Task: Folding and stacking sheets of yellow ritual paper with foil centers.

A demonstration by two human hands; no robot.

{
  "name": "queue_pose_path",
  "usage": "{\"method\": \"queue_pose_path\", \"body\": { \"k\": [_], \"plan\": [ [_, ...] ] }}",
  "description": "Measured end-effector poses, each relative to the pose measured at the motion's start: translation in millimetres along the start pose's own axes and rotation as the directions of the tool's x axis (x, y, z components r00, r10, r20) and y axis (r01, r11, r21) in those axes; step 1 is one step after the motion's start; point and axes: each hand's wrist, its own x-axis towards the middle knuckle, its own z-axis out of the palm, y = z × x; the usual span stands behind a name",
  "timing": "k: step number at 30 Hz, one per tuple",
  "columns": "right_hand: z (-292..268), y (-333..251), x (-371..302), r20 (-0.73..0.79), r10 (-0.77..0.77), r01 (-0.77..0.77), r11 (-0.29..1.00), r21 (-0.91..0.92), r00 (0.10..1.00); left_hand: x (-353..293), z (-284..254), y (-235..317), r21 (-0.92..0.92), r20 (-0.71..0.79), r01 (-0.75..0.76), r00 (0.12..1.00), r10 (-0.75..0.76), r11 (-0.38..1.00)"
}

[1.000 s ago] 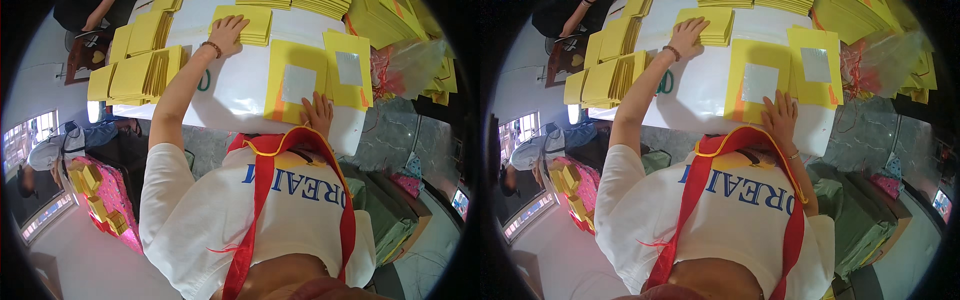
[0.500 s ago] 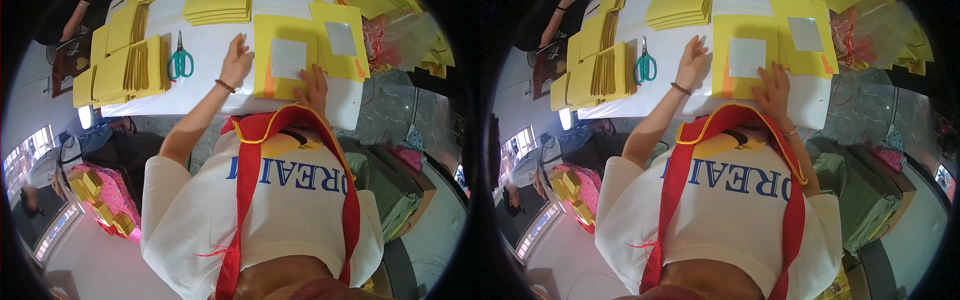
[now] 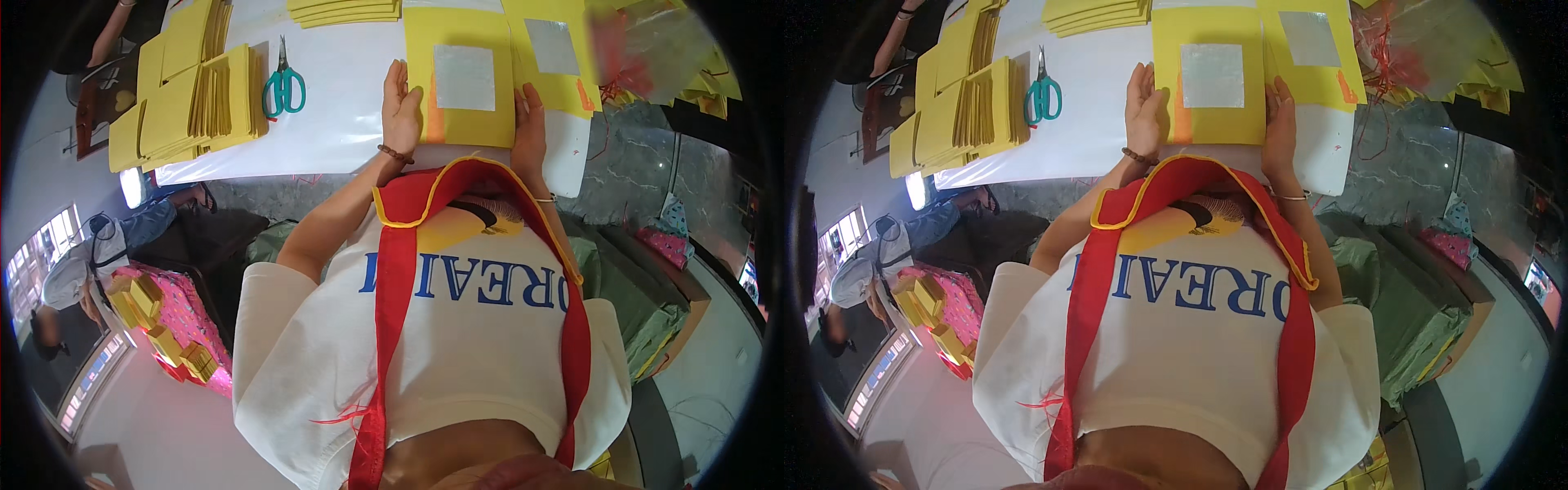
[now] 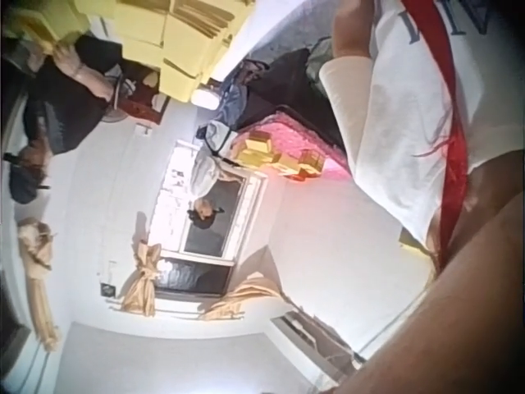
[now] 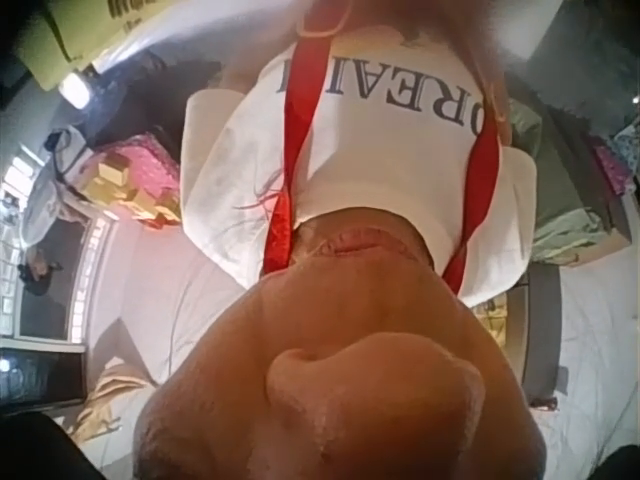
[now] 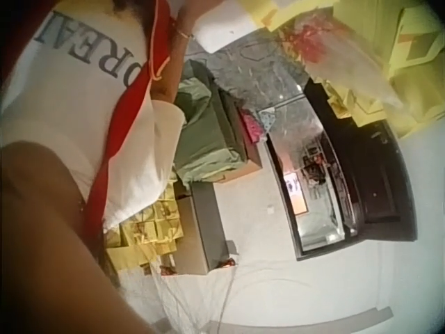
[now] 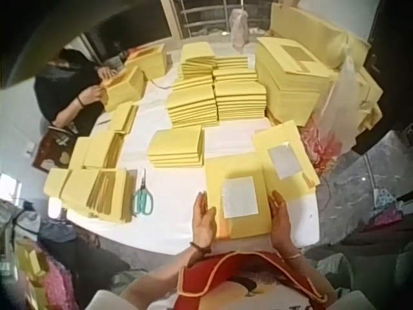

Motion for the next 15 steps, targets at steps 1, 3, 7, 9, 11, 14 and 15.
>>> {"method": "queue_pose_path", "body": {
  "k": [1,3,7,9,11,14,15],
  "plan": [
    [0,-1,-1,0.003,0.015,-0.015,0.999,0.035,1.000,0,0,-1,0.000,0.001,0.001,1.000,-0.001,1.000],
    [-5,2,1,-0.008,-0.031,0.031,1.000,-0.004,0.999,0,0,-2,0.001,0.009,-0.010,1.000,0.010,1.000],
    [-7,-16,-7,0.228,-0.353,0.412,0.648,-0.641,0.908,1,-4,8,0.060,-0.080,0.017,0.997,-0.012,0.998],
    [-12,-13,-7,0.304,-0.362,0.469,0.592,-0.655,0.881,-4,-13,27,0.694,0.192,-0.343,0.936,0.296,0.633],
    [-16,-10,-4,0.383,-0.365,0.528,0.534,-0.661,0.849,-4,-17,41,0.710,0.472,-0.552,0.834,0.286,0.436],
    [-18,-6,-4,0.467,-0.384,0.601,0.419,-0.680,0.796,-12,-18,49,0.616,0.764,-0.778,0.629,0.147,0.127],
    [-18,-5,-5,0.475,-0.373,0.600,0.407,-0.689,0.797,-12,-20,49,0.582,0.800,-0.808,0.589,0.116,0.086]
  ]
}}
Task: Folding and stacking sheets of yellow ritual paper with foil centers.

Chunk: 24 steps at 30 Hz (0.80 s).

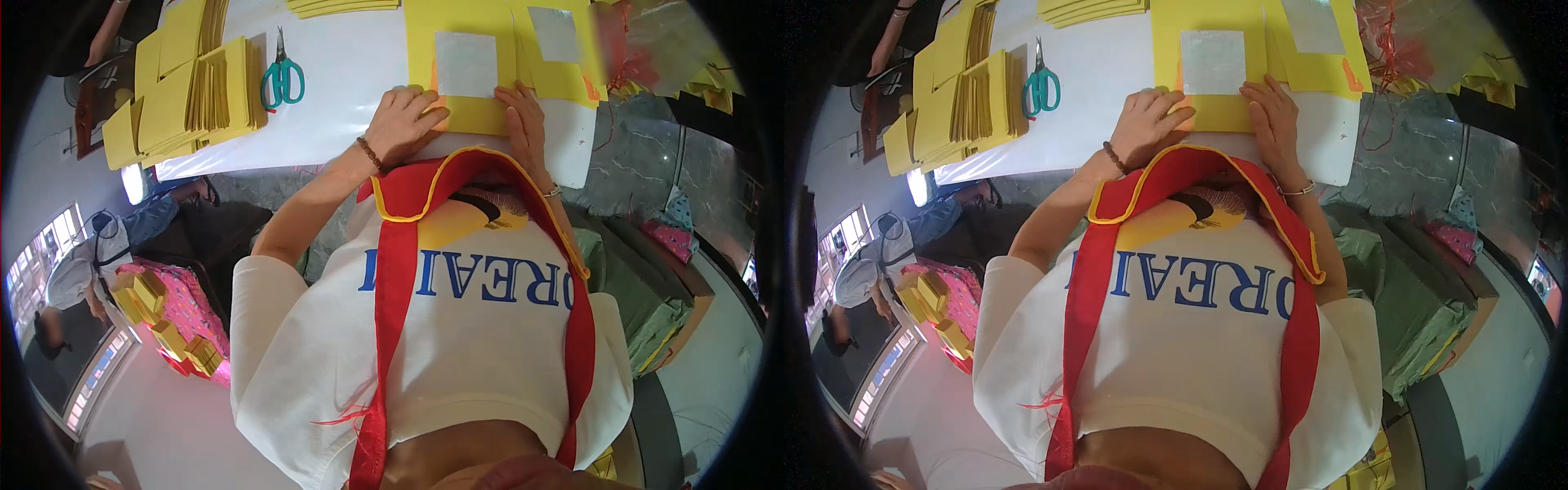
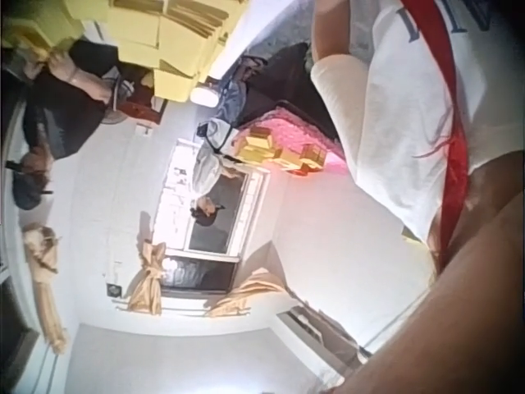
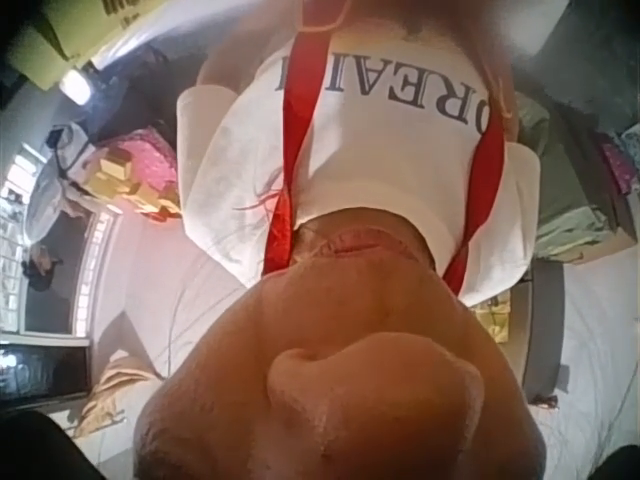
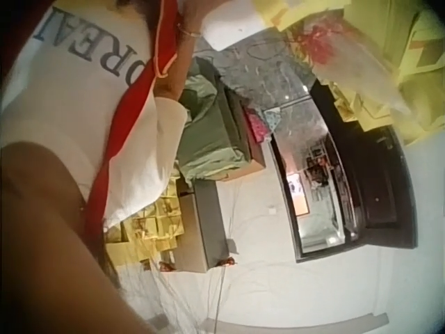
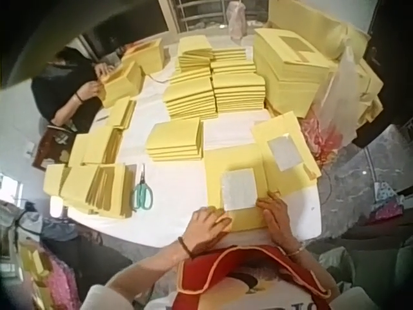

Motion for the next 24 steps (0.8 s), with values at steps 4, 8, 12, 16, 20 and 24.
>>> {"method": "queue_pose_path", "body": {
  "k": [4,8,12,16,20,24],
  "plan": [
    [0,2,-3,0.064,-0.004,0.006,1.000,-0.024,0.998,-1,-3,-6,-0.065,0.062,-0.078,0.995,0.082,0.995],
    [-4,3,-2,0.096,0.054,-0.054,0.999,0.003,0.994,8,-14,-13,-0.231,0.044,-0.076,0.995,0.088,0.970],
    [-9,0,0,0.112,0.089,-0.103,0.986,0.133,0.990,14,-12,-24,-0.369,0.083,0.085,0.995,-0.058,0.926],
    [-9,4,-1,0.124,0.085,-0.102,0.986,0.135,0.989,19,-13,-30,-0.419,0.173,0.169,0.979,-0.104,0.892],
    [-6,2,-2,0.119,0.135,-0.150,0.981,0.124,0.984,23,-20,-31,-0.417,0.263,0.277,0.948,-0.177,0.866],
    [-6,3,-2,0.092,0.181,-0.192,0.972,0.135,0.979,24,-18,-40,-0.487,0.390,0.384,0.899,-0.198,0.784]
  ]
}}
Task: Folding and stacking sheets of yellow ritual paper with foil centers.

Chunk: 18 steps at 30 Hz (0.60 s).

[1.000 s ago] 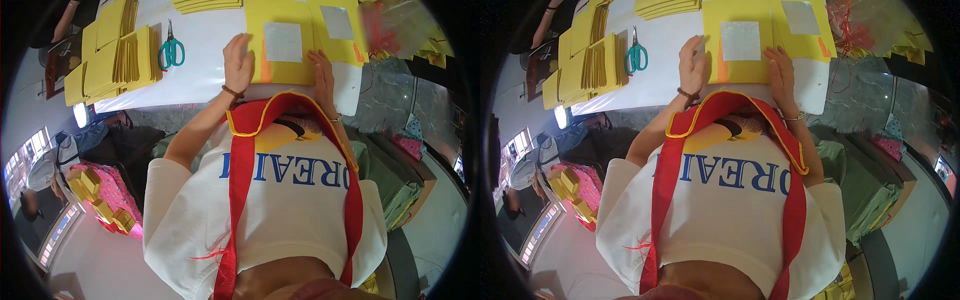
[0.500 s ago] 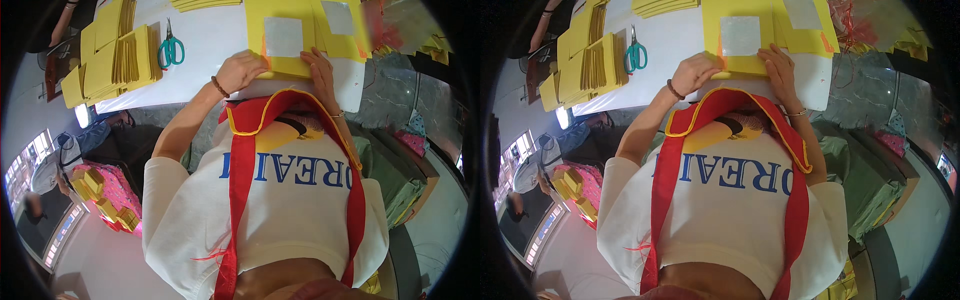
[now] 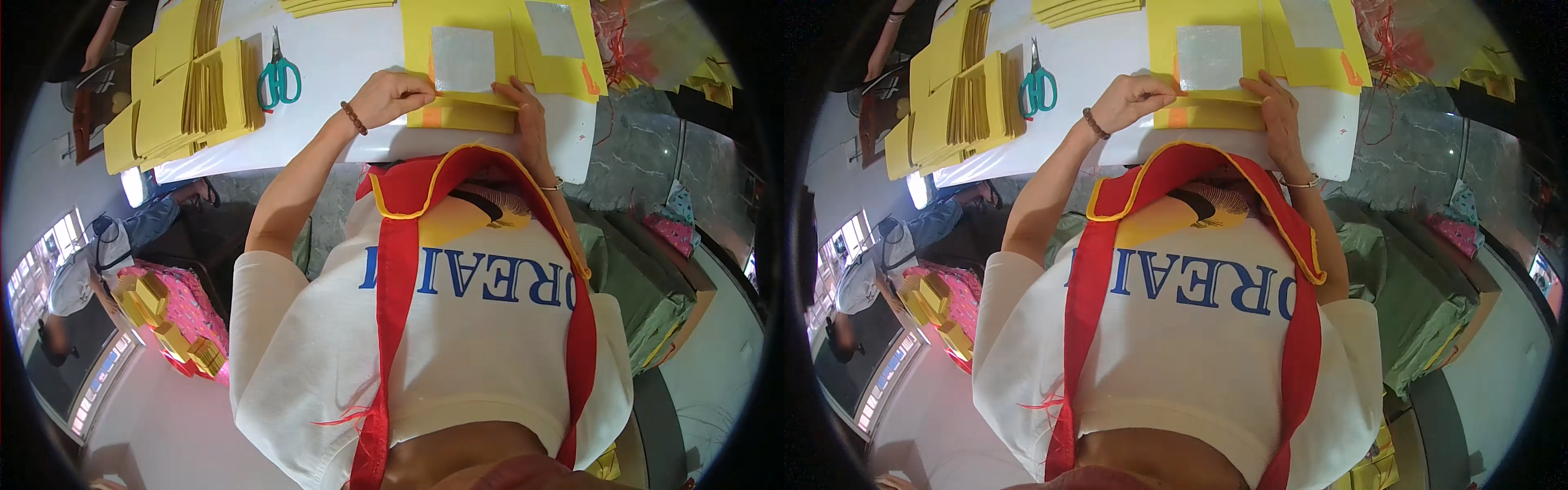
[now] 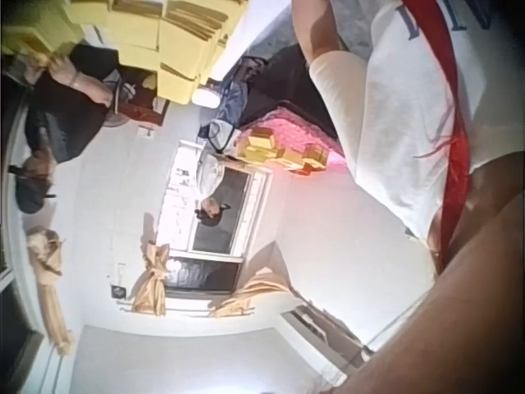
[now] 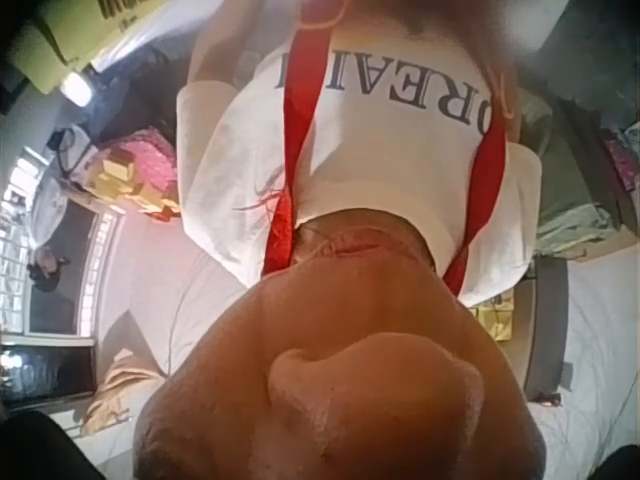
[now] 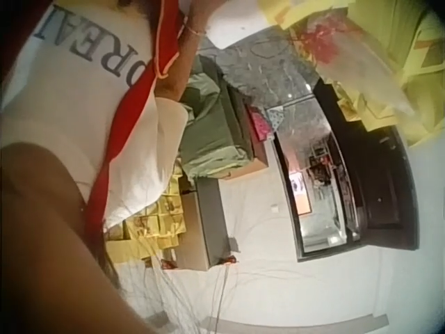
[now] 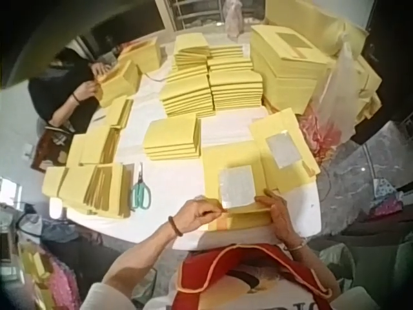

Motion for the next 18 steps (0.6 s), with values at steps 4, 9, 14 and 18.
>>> {"method": "queue_pose_path", "body": {
  "k": [4,9,14,18],
  "plan": [
    [-2,-3,2,0.010,-0.008,0.007,0.994,0.113,1.000,3,-2,-9,-0.208,0.055,0.074,0.996,-0.064,0.975],
    [9,13,1,-0.001,0.111,-0.106,0.953,0.283,0.994,8,-4,-10,-0.215,0.047,0.084,0.996,-0.076,0.973],
    [12,17,2,-0.054,0.054,-0.052,0.998,0.039,0.997,6,-3,-15,-0.255,0.010,0.062,0.998,-0.062,0.965],
    [13,25,0,-0.044,0.047,-0.044,0.997,0.065,0.998,7,-5,-10,-0.201,0.041,0.098,0.995,-0.092,0.975]
  ]
}}
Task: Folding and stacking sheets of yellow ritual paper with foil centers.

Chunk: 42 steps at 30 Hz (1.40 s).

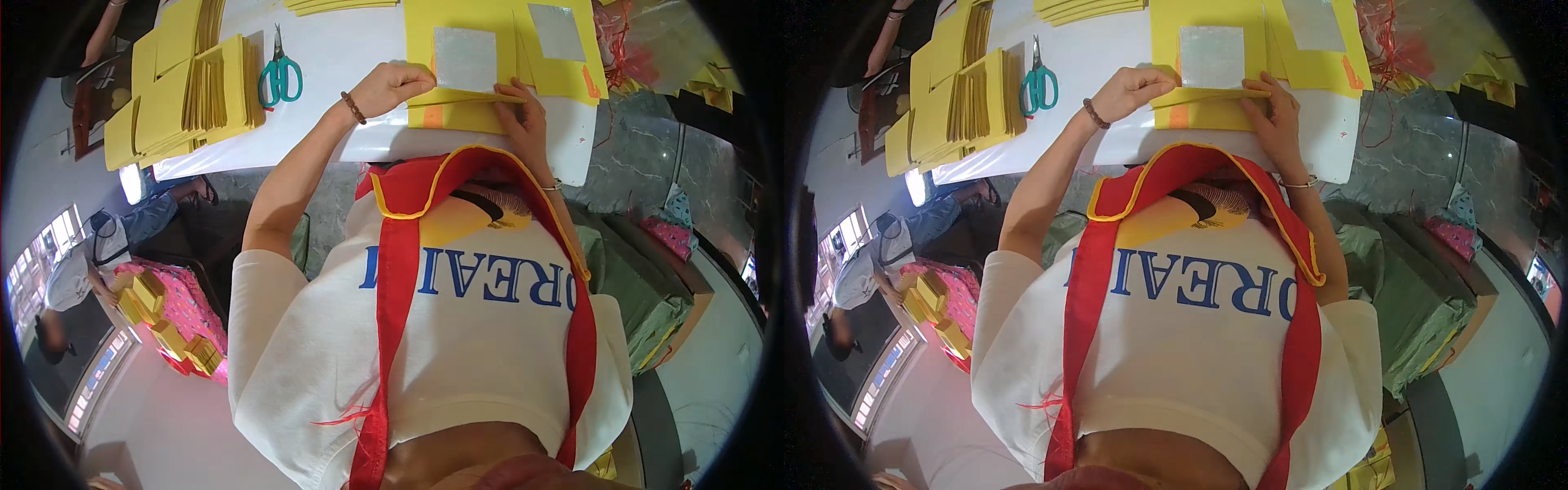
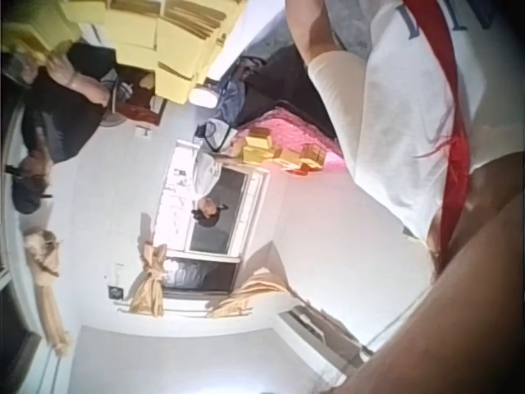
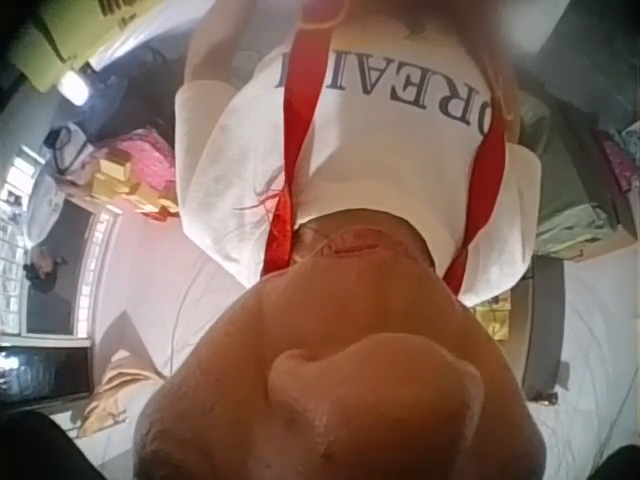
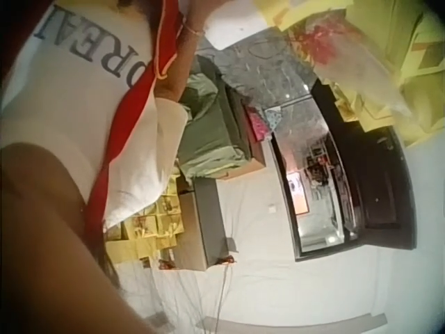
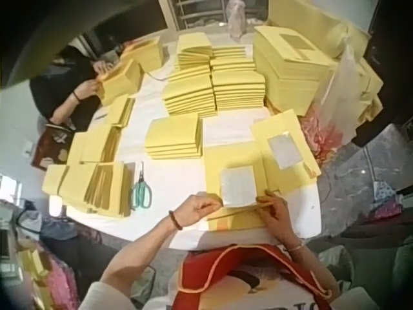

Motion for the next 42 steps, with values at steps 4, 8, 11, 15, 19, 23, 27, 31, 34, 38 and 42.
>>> {"method": "queue_pose_path", "body": {
  "k": [4,8,11,15,19,23,27,31,34,38,42],
  "plan": [
    [1,-1,1,-0.008,-0.008,0.008,1.000,-0.015,1.000,1,2,-10,-0.017,-0.004,-0.045,0.999,0.045,0.999],
    [0,-1,1,0.013,0.007,-0.006,1.000,-0.006,1.000,-2,3,-14,-0.005,-0.053,-0.148,0.988,0.148,0.989],
    [-1,3,1,0.016,-0.013,0.013,1.000,0.003,1.000,-10,-3,-7,-0.318,0.008,-0.041,0.999,0.046,0.947],
    [1,6,0,-0.014,0.053,-0.051,0.991,0.126,0.999,-21,-5,7,0.071,-0.035,-0.263,0.963,0.266,0.962],
    [3,2,2,-0.027,0.046,-0.043,0.996,0.083,0.999,-16,20,-9,0.369,-0.223,-0.135,0.948,0.228,0.920],
    [1,-24,1,-0.023,0.114,-0.098,0.932,0.350,0.993,-8,19,-21,0.607,-0.238,-0.209,0.873,0.426,0.767],
    [-2,-33,2,-0.165,-0.002,0.026,0.989,0.148,0.986,-10,13,-11,0.609,-0.245,-0.244,0.847,0.471,0.755],
    [-18,-73,6,-0.034,-0.216,0.215,0.976,-0.034,0.976,-33,14,8,0.649,-0.175,-0.293,0.840,0.513,0.702],
    [-21,-39,-6,0.190,-0.300,0.327,0.935,-0.136,0.935,-49,27,7,0.506,-0.098,-0.371,0.872,0.479,0.778],
    [-21,-29,-6,0.359,-0.296,0.359,0.925,-0.122,0.885,-50,44,-3,0.376,-0.245,-0.303,0.879,0.409,0.876],
    [-18,-26,-5,0.313,-0.257,0.294,0.952,-0.080,0.915,-42,38,0,0.355,-0.239,-0.269,0.900,0.365,0.895]
  ]
}}
